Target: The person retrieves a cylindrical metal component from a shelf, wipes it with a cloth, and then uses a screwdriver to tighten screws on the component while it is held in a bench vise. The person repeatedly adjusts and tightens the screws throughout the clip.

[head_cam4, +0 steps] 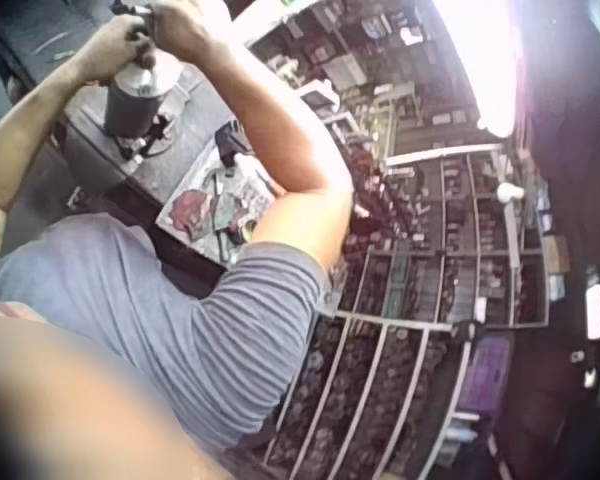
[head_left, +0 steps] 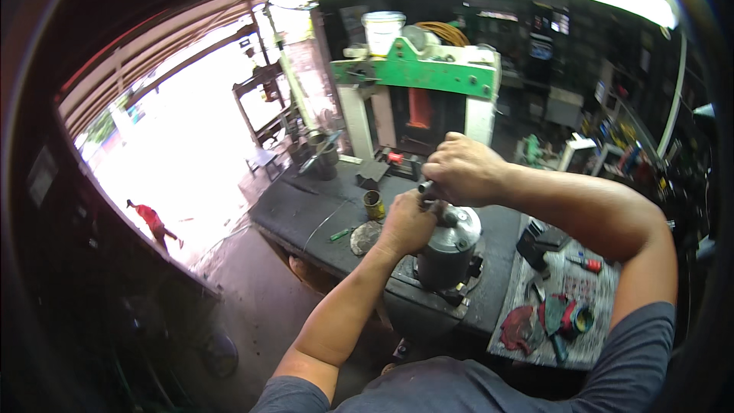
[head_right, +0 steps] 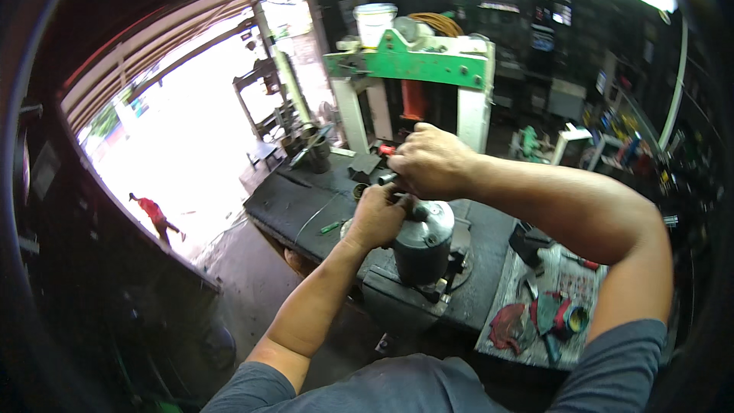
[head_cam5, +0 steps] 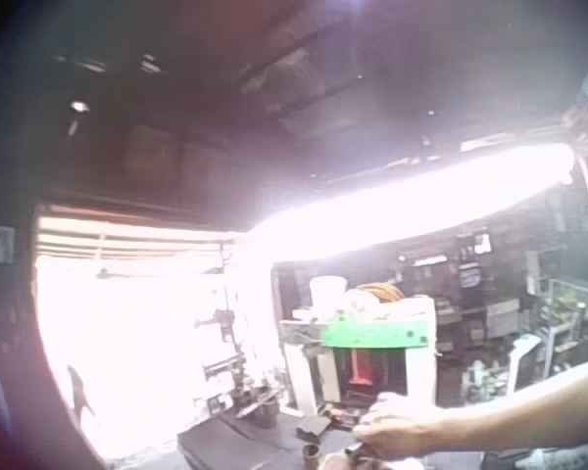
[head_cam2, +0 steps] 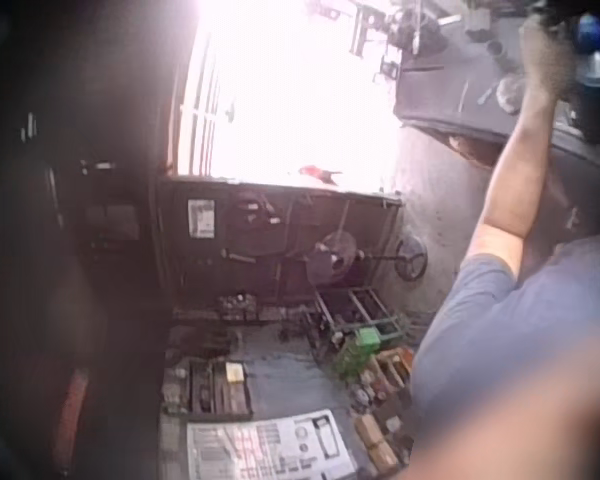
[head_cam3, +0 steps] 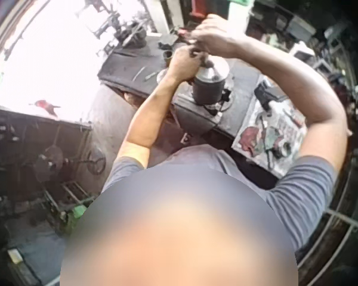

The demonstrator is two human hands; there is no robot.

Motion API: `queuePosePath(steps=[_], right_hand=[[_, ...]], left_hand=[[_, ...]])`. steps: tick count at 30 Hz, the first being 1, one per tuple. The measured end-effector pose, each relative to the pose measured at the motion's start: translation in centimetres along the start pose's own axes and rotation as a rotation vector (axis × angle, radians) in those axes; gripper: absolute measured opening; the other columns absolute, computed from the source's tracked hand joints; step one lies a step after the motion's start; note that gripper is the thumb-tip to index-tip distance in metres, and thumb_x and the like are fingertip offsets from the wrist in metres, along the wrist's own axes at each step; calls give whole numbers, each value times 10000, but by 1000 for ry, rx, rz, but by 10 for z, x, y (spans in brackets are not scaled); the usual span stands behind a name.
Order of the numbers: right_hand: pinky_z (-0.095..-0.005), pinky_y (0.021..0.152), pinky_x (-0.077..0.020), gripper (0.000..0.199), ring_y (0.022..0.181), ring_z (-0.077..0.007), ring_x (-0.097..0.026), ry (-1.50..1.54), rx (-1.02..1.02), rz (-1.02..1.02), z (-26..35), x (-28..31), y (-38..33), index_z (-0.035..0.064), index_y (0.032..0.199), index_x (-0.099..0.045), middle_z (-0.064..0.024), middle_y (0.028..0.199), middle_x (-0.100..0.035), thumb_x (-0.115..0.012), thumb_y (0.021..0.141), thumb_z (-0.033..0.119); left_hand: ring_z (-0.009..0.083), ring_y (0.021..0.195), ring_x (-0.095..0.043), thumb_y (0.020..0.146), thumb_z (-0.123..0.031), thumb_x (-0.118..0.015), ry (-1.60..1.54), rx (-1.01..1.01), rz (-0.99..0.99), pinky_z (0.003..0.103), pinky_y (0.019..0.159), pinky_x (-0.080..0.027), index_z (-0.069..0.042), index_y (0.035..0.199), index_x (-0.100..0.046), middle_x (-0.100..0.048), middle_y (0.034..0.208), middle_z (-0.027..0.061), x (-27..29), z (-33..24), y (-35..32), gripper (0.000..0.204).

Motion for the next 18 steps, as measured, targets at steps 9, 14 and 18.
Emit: queuePosePath(steps=[9, 14, 18], right_hand=[[-450, 800, -645, 224, 971, -333, -828, 12, -420, 247, 6, 2, 2, 70, 1000, -849, -180, 1004, -834, -712, 949, 239], [-518, 1087, -473, 192, 1125, -323, -763, 31, -129, 447, -3, 7, 4, 158, 1056, -846, -111, 1062, -814, -777, 881, 195], [-530, 1236, -390, 160, 1171, -266, -745, -211, 277, 146, 0, 14, 12, 222, 1037, -855, -62, 1036, -811, -778, 897, 240]], left_hand=[[259, 929, -768, 1022, -161, -729, -80, -111, -69, 397, 860, -577, 19, 1135, -795, -817, 1008, 177, -5, 0, -4, 222], [112, 858, -709, 1087, -278, -759, -93, -145, -38, 335, 796, -556, 16, 1148, -797, -794, 913, 106, -1, 3, -5, 303], [214, 925, -778, 1064, -241, -742, -202, -158, -33, 386, 871, -587, 12, 1197, -795, -825, 1017, 186, 0, 4, -9, 290]])
Point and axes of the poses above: each hand's wrist, its own y-axis towards the middle knuckle, its own x-axis out of the back of the hand, z = x × y, the point moved 5 cm from there along y, towards the middle knuckle
